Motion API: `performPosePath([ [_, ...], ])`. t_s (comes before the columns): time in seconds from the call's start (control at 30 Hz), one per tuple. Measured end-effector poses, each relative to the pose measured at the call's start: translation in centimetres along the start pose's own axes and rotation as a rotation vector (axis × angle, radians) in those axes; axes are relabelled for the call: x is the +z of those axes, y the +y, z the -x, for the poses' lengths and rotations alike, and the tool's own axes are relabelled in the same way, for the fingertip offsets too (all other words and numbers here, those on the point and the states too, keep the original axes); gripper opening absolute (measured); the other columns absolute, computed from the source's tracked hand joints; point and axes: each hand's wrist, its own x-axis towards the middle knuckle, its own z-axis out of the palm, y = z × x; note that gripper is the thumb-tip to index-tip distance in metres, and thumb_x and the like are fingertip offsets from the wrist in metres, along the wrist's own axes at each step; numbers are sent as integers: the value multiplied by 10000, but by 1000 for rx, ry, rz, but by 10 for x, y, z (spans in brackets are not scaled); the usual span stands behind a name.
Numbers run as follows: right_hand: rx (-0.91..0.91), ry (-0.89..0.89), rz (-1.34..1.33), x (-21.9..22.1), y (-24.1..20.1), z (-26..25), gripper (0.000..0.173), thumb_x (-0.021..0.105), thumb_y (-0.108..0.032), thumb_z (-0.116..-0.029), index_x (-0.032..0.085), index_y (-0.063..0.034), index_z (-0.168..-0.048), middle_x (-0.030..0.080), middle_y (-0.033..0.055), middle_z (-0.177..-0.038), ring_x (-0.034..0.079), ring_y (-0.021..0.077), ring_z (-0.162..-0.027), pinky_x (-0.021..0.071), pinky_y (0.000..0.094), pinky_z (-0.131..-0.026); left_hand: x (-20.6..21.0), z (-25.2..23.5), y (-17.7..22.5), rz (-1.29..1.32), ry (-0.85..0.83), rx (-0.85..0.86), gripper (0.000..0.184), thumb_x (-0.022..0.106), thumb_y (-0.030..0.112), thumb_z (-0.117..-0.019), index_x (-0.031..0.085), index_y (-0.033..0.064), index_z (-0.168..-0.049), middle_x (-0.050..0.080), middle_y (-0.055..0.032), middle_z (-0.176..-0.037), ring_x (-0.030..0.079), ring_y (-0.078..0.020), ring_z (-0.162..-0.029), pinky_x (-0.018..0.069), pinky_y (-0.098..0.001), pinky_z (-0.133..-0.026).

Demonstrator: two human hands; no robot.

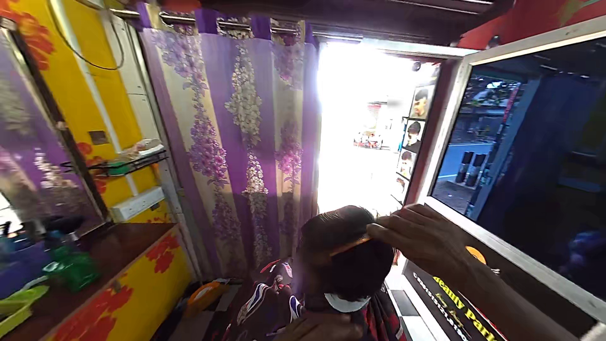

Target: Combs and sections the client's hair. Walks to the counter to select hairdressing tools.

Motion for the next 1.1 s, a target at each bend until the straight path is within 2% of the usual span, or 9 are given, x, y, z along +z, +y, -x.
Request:
performPosePath([
  [0.17,-28,-183,-269,62,51,-46,264,616,13,-936,773,-171,-1040,720,20,-897,687,213,-828,554,422,-753,-3,-91,-34,-255,-46,119,698,301,635,-1047,588,120,-1419,564,-54,-1488,461,-219,-1440,357,-451,-1220],
  [0.3,267,-930,-244,103,79,-62,113,654,-136,-971,761,-100,-985,729,141,-971,695,369,-965,527,618,-819,-12,-128,-84,-146,-126,-220,783,139,640,-1053,535,127,-1492,512,-22,-1541,418,-156,-1464,307,-421,-1239],
  [0.37,494,-1020,-140,106,84,-48,117,679,-134,-960,744,-39,-980,716,193,-989,679,418,-983,511,641,-818,-21,-134,-102,-33,-161,-400,686,160,559,-1081,547,161,-1485,522,8,-1530,430,-119,-1446,303,-402,-1239],
  [0.5,762,-288,-246,78,88,11,199,560,-106,-1035,750,-90,-1090,753,114,-949,728,321,-854,565,607,-767,-32,-119,-138,330,-121,-715,706,114,582,-1072,561,199,-1461,598,7,-1443,556,-131,-1316,441,-411,-1126],
  [0.6,574,204,-236,41,56,28,250,513,-168,-1038,746,-86,-1083,739,38,-944,709,172,-839,594,425,-775,-43,-97,-165,363,12,-840,719,126,561,-1080,509,100,-1479,565,-90,-1465,535,-232,-1338,422,-476,-1115],
  [0.77,62,120,29,-3,3,6,211,500,-125,-1035,670,-213,-1124,700,0,-947,664,165,-865,527,323,-798,-49,-74,-140,-2,796,-382,566,288,462,-1102,629,50,-1288,688,-75,-1257,656,-194,-1151,538,-403,-989],
  [0.9,62,-39,-7,23,14,-19,300,597,19,-901,750,-165,-1083,725,29,-898,692,218,-756,562,384,-649,-30,-88,-76,-72,258,273,677,284,621,-1057,712,110,-1178,715,-56,-1246,637,-220,-1247,524,-433,-1077],
  [1.0,288,-332,-150,57,44,-37,230,636,-35,-948,783,-203,-1003,740,17,-858,716,234,-769,575,474,-677,-25,-118,-74,-83,-124,253,806,197,653,-1049,646,57,-1354,630,-83,-1414,500,-230,-1413,351,-457,-1224],
  [1.1,623,-1019,-143,83,75,-52,146,651,-210,-993,779,-159,-1041,742,132,-1001,694,363,-983,515,615,-829,-32,-142,-109,58,-250,7,802,131,594,-1070,612,44,-1403,564,-86,-1490,447,-197,-1450,270,-421,-1250],
])
